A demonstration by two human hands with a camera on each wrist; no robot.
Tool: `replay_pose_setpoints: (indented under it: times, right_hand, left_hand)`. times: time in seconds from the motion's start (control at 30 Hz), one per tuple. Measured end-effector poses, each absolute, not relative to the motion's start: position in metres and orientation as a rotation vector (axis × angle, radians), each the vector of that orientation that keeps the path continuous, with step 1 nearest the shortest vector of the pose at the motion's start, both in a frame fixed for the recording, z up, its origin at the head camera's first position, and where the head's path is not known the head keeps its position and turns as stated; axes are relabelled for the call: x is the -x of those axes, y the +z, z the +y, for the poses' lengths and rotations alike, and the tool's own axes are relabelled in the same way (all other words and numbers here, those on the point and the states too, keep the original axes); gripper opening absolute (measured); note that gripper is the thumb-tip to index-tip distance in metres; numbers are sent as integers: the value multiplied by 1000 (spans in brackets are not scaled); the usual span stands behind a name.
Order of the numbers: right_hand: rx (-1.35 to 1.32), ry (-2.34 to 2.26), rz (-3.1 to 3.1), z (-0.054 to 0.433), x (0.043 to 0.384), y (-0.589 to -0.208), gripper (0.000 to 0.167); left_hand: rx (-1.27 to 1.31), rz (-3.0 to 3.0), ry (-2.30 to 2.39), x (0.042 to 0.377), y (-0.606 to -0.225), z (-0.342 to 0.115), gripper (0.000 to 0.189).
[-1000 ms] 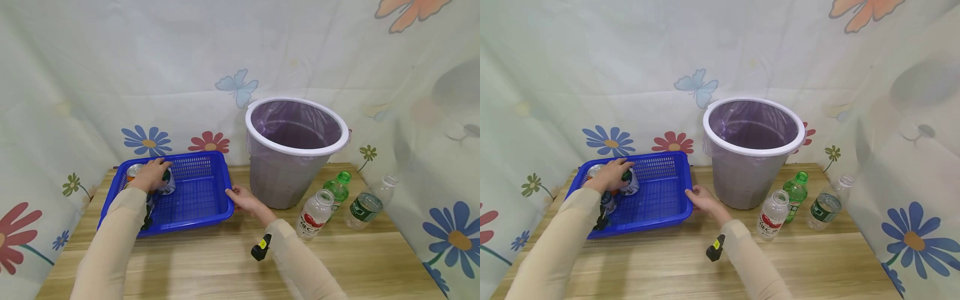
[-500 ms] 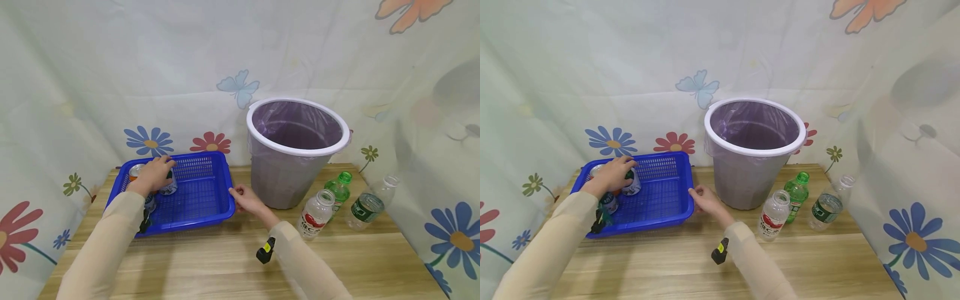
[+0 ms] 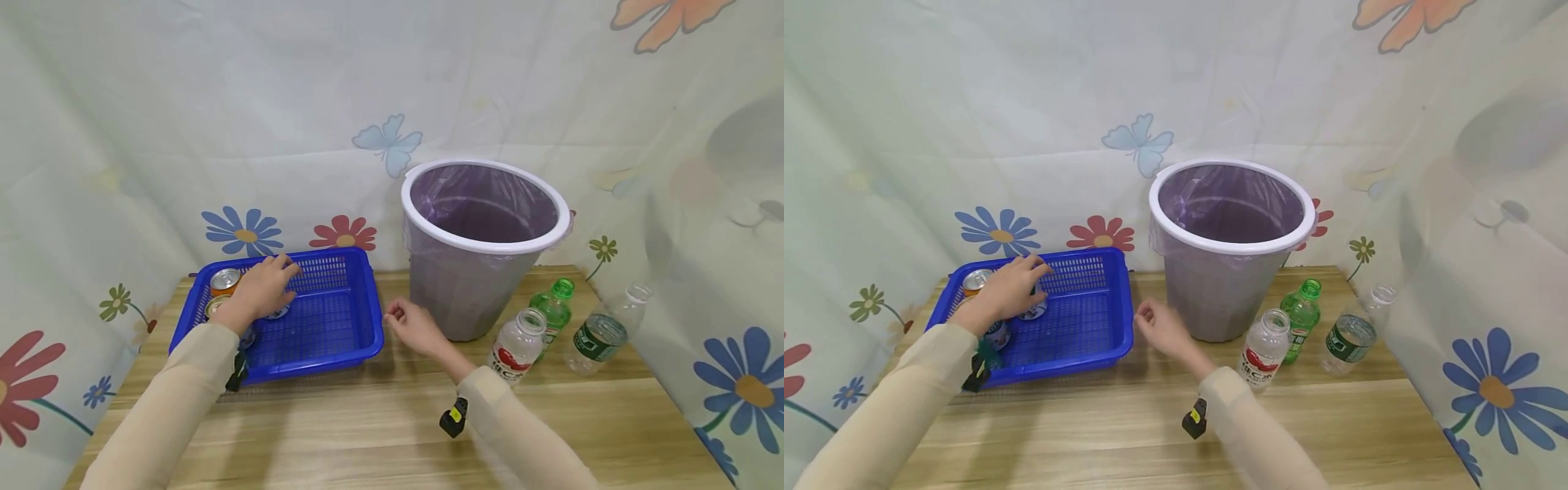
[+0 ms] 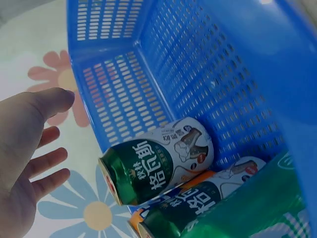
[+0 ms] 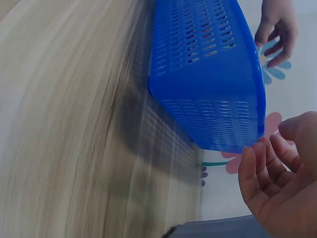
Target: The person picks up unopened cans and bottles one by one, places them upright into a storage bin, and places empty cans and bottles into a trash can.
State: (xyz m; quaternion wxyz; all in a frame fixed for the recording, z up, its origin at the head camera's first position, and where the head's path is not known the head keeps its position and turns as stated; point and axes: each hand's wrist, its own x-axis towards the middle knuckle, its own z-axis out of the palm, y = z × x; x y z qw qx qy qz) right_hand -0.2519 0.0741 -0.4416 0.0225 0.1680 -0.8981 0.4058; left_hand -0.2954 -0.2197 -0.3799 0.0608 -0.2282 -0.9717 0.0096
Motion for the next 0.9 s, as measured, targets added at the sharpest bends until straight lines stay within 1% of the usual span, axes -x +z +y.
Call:
replay_pose_setpoints:
  times: [0.17,0.5,0.63,0.8,0.9]
  right_hand:
    - [-712,1103,-2729,79,244,-439,5]
    - [-906,838,-2684,93,223,-431,3]
    - [-993,739,-2635,100,211,-426,8]
    - [-1009,655,-2603,110,196,-416,17]
    - [-1002,629,-2587,116,189,-409,19]
  left_hand:
    - [711,-2894,15,293,-385,-217,41]
    - [677,-2868,-121,290,-389,-207,32]
    - [666,-2856,-190,290,-388,-202,30]
    - [646,-2853,-295,293,-384,-193,31]
    - [628,-2852,-358,295,-379,-188,31]
